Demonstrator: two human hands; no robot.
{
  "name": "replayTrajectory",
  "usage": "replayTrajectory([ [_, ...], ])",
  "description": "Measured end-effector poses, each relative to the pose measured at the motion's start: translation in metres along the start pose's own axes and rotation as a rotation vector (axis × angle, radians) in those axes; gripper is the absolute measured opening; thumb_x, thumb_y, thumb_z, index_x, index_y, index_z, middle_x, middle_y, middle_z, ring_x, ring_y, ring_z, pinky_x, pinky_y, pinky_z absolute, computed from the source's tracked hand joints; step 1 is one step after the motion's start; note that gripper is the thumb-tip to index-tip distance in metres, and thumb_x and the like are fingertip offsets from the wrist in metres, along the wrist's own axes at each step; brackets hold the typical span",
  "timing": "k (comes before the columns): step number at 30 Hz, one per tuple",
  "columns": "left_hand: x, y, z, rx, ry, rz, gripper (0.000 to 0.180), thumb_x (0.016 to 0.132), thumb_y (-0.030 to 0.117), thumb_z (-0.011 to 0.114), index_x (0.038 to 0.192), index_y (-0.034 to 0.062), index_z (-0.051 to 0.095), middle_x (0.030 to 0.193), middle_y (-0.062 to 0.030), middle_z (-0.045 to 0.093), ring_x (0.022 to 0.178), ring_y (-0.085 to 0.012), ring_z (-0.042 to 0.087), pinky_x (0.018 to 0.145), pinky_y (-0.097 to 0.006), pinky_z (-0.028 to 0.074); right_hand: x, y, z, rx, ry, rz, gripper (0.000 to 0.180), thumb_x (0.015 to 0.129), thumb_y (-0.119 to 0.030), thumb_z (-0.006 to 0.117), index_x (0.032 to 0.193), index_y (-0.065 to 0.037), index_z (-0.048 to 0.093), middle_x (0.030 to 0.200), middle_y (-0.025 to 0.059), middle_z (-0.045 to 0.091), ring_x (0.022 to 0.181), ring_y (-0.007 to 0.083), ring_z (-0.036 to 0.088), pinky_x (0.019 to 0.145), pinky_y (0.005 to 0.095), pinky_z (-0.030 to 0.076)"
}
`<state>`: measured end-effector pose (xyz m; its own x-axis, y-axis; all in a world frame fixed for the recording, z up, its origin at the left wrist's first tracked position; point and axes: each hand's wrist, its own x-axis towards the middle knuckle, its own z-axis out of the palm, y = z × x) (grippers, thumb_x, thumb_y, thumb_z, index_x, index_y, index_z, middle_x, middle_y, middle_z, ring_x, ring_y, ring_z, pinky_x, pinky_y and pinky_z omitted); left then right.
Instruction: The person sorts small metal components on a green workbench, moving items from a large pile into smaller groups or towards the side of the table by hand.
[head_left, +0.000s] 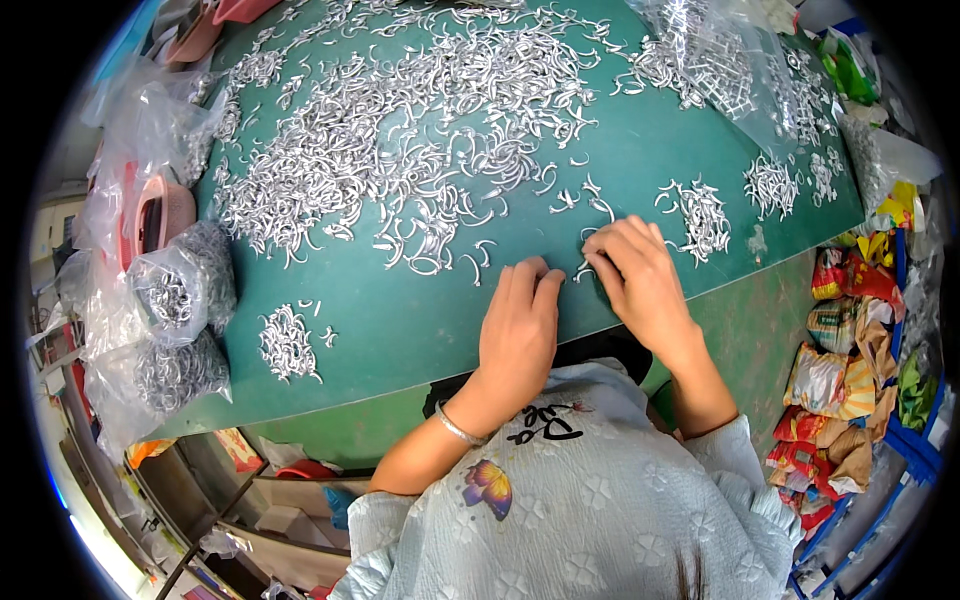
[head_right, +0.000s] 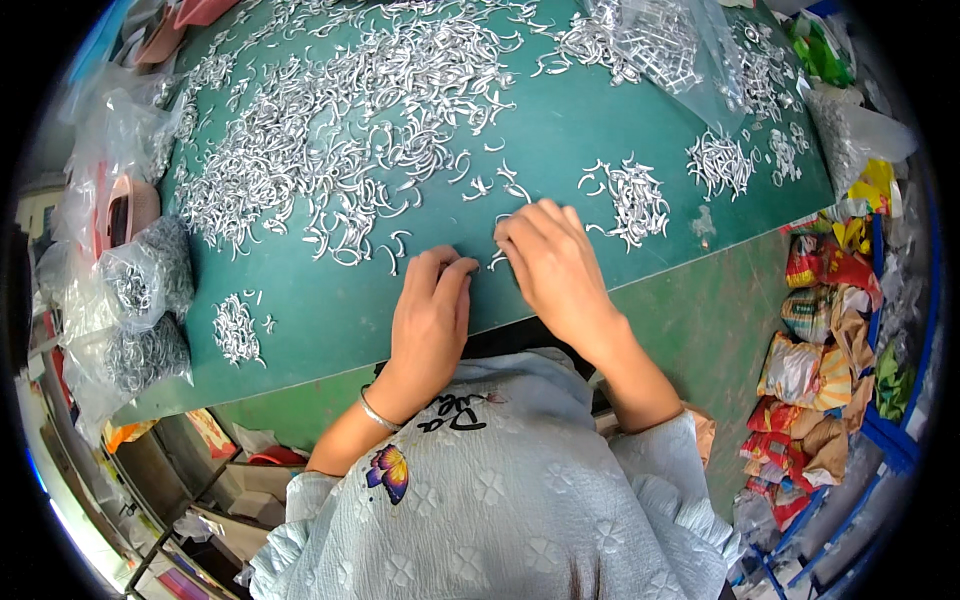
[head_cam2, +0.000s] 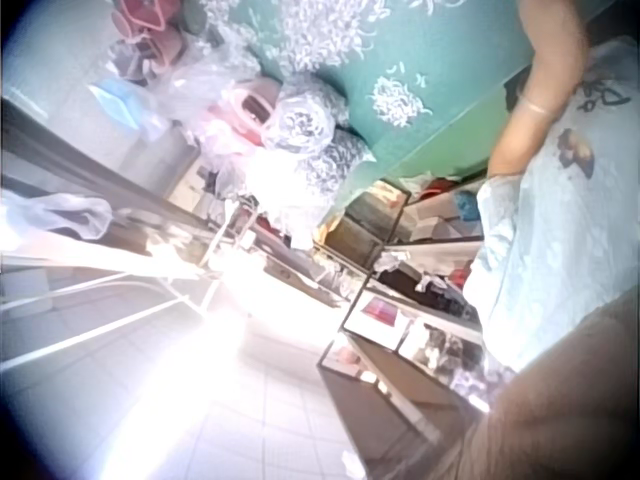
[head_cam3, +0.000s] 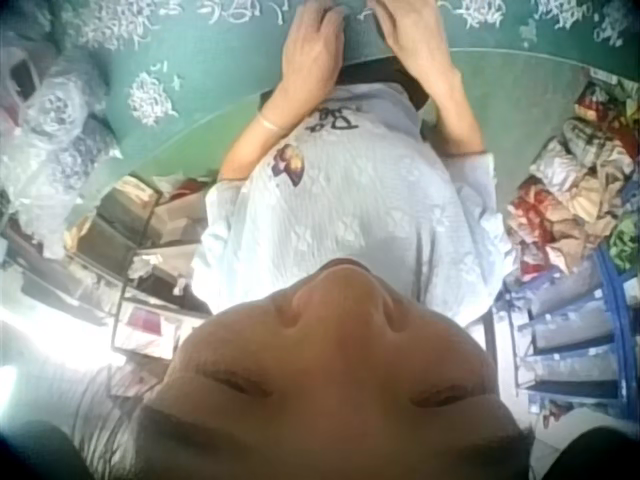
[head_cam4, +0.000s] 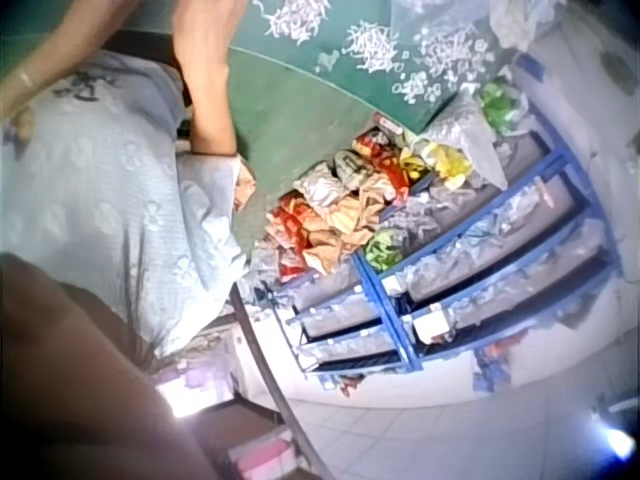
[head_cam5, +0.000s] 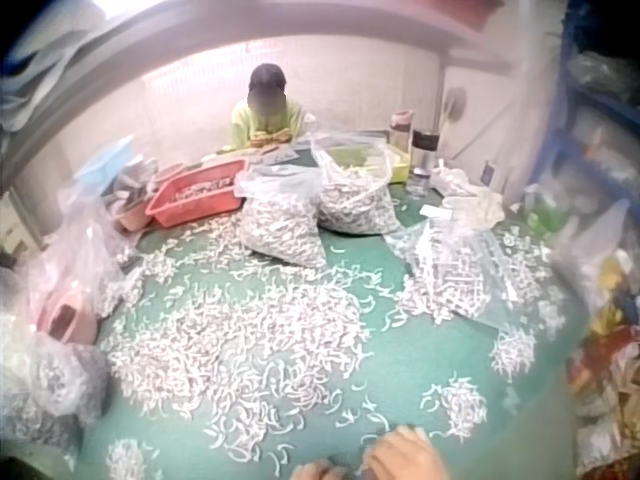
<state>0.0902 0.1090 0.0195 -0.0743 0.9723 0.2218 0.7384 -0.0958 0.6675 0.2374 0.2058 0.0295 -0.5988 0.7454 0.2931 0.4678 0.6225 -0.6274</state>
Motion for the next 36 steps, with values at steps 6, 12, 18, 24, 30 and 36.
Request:
replayTrajectory([
  [6, 0.005, 0.010, 0.002, -0.114, -0.044, 0.034, 0.032, 0.083, -0.004, 0.064, 0.115, -0.0017, 0.059, 0.111, -0.0158, 0.056, 0.094, -0.0331, 0.056, 0.081, -0.041, 0.049, 0.027, 0.015, 0.004, -0.219, 0.123, 0.025, 0.015, 0.081, -0.004, 0.069, 0.094, -0.002, 0.061, 0.088, 0.0112, 0.059, 0.084, 0.0313, 0.054, 0.076, 0.0408, 0.040],
  [12, 0.022, -0.005, -0.013, 0.021, -0.012, 0.027, 0.041, 0.082, -0.005, 0.061, 0.122, 0.0009, 0.058, 0.119, -0.0147, 0.055, 0.102, -0.0335, 0.055, 0.086, -0.041, 0.046, 0.024, 0.025, -0.005, -0.237, 0.101, 0.026, 0.010, 0.083, -0.004, 0.067, 0.089, -0.002, 0.059, 0.087, 0.0105, 0.058, 0.084, 0.0306, 0.054, 0.074, 0.0408, 0.039],
  [18, 0.059, -0.012, -0.003, 0.293, -0.090, 0.211, 0.043, 0.077, -0.006, 0.054, 0.120, 0.0001, 0.060, 0.123, -0.0143, 0.055, 0.108, -0.0329, 0.052, 0.085, -0.039, 0.043, 0.027, 0.030, -0.007, -0.256, 0.073, 0.015, 0.011, 0.082, -0.003, 0.067, 0.090, -0.003, 0.059, 0.086, 0.0105, 0.058, 0.082, 0.0307, 0.054, 0.075, 0.0406, 0.040],
  [24, 0.055, -0.033, -0.006, 0.075, 0.044, 0.111, 0.022, 0.083, -0.003, 0.062, 0.105, 0.0010, 0.062, 0.099, -0.0133, 0.060, 0.087, -0.0314, 0.059, 0.077, -0.040, 0.047, 0.030, 0.021, -0.002, -0.242, 0.095, -0.019, 0.016, 0.079, -0.003, 0.070, 0.092, -0.004, 0.061, 0.087, 0.0095, 0.057, 0.084, 0.0291, 0.053, 0.075, 0.0397, 0.038],
  [30, 0.060, -0.035, -0.025, -0.115, 0.177, -0.048, 0.020, 0.086, -0.006, 0.059, 0.104, 0.0002, 0.063, 0.097, -0.0152, 0.057, 0.089, -0.0332, 0.057, 0.079, -0.040, 0.047, 0.027, 0.030, -0.005, -0.313, 0.040, 0.023, 0.014, 0.081, -0.004, 0.069, 0.092, -0.004, 0.060, 0.090, 0.0089, 0.057, 0.087, 0.0281, 0.053, 0.075, 0.0389, 0.038],
  [36, 0.061, -0.047, -0.036, -0.142, 0.295, -0.082, 0.013, 0.087, -0.006, 0.059, 0.099, -0.0014, 0.063, 0.090, -0.0165, 0.064, 0.079, -0.0343, 0.062, 0.073, -0.041, 0.049, 0.030, 0.023, -0.011, -0.369, 0.060, 0.040, 0.012, 0.081, -0.007, 0.070, 0.089, -0.004, 0.061, 0.089, 0.0077, 0.058, 0.086, 0.0276, 0.053, 0.078, 0.0391, 0.037],
])
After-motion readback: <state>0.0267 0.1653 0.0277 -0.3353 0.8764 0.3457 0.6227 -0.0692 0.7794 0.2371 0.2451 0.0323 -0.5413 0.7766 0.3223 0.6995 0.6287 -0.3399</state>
